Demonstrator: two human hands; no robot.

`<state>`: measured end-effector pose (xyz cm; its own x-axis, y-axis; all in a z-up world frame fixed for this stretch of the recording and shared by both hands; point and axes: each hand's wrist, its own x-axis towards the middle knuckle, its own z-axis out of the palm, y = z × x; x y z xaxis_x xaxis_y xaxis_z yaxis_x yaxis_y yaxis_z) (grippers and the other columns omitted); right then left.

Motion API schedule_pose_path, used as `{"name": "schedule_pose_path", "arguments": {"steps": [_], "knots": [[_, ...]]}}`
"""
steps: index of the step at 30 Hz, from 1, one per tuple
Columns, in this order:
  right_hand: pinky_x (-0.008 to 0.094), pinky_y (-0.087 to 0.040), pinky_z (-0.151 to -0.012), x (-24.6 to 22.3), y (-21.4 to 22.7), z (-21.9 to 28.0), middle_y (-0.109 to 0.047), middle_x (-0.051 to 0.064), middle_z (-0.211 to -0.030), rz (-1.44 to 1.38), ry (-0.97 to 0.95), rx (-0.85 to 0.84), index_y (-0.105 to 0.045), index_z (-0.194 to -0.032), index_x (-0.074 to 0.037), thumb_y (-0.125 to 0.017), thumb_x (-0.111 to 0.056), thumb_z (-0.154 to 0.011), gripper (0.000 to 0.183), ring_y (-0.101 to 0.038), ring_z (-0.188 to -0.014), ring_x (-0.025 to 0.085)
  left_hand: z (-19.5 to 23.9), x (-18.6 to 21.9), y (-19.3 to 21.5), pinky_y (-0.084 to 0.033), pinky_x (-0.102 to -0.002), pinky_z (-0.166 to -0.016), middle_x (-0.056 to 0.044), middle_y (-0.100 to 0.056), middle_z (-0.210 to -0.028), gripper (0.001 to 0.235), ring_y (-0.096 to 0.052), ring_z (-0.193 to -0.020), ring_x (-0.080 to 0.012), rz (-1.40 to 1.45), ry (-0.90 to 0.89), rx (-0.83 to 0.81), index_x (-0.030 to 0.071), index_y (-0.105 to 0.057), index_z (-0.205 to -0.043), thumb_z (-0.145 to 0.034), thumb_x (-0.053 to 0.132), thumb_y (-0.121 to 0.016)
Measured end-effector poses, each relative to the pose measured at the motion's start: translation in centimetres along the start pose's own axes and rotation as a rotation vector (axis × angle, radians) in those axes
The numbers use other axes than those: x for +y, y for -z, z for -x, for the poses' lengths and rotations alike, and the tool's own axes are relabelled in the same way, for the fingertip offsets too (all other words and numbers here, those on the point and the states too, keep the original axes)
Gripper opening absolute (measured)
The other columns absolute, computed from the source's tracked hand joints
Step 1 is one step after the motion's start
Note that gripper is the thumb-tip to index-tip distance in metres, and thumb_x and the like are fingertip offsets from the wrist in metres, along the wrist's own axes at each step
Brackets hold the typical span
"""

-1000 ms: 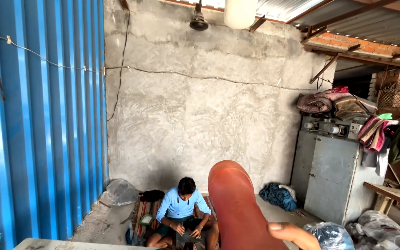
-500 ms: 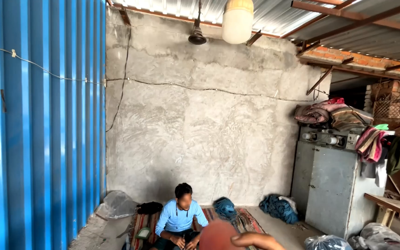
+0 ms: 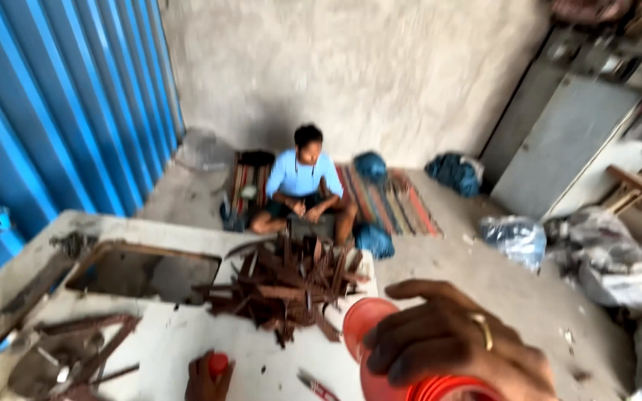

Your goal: The person trims leather straps using a small hand cutter in a shoe manufacturing workshop.

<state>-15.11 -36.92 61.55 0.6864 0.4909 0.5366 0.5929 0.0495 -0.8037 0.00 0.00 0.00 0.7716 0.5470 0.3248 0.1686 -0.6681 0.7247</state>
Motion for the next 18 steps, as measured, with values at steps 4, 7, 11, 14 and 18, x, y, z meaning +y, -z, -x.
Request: {"name": "schedule_pose_path", "arguments": {"steps": [4, 7, 11, 14, 18], "knots": [[0.061, -0.057, -0.108, -2.5, -1.8, -2.3, -0.075, 0.011, -0.093, 0.418, 0.509, 0.048, -0.066, -0.097, -0.002, -0.061, -0.029, -0.105, 0.029, -0.081, -0.092, 0.027, -0.4, 6.0, 6.5, -0.059, -0.048, -0.082, -0.015, -0.057, -0.128, 0.067, -0.067, -0.103, -0.0382, -0.034, 0.048, -0.075, 0.014, -0.059, -0.134, -0.080, 0.050, -0.077], [0.060, -0.055, -0.109, -2.0, -2.5, -1.5, -0.078, 0.007, -0.088, 0.451, 0.318, 0.189, -0.069, -0.095, -0.006, -0.067, -0.026, -0.095, 0.020, -0.078, -0.092, 0.027, -0.5, 8.9, 8.9, -0.059, -0.049, -0.080, -0.015, -0.057, -0.127, 0.063, -0.067, -0.100, -0.0397, -0.040, 0.061, -0.111, 0.012, -0.059, -0.134, -0.085, 0.048, -0.075], [0.059, -0.055, -0.112, -2.7, -2.7, -2.6, -0.073, 0.009, -0.094, 0.515, 0.375, 0.076, -0.065, -0.101, -0.004, -0.089, -0.025, -0.078, 0.039, -0.079, -0.096, 0.027, 0.4, 9.0, 9.4, -0.058, -0.049, -0.080, -0.015, -0.058, -0.126, 0.062, -0.067, -0.101, -0.0396, 0.015, -0.037, -0.042, 0.010, -0.060, -0.134, -0.086, 0.046, -0.076], [0.059, -0.055, -0.114, -2.3, -2.5, -2.8, -0.074, 0.007, -0.096, 0.508, 0.389, 0.087, -0.066, -0.103, -0.007, -0.094, -0.022, -0.071, 0.045, -0.080, -0.099, 0.024, -0.1, 9.5, 9.5, -0.060, -0.046, -0.077, -0.015, -0.056, -0.128, 0.065, -0.069, -0.098, -0.0361, 0.026, -0.010, -0.067, 0.009, -0.058, -0.135, -0.084, 0.046, -0.076], [0.058, -0.054, -0.110, -2.9, -2.8, -2.9, -0.074, 0.006, -0.096, 0.565, 0.474, 0.067, -0.065, -0.102, -0.008, -0.092, -0.025, -0.073, 0.043, -0.079, -0.099, 0.024, -0.3, 9.7, 9.4, -0.060, -0.045, -0.078, -0.014, -0.057, -0.128, 0.065, -0.069, -0.099, -0.0350, 0.007, -0.009, -0.059, 0.010, -0.059, -0.135, -0.084, 0.045, -0.077]]}}
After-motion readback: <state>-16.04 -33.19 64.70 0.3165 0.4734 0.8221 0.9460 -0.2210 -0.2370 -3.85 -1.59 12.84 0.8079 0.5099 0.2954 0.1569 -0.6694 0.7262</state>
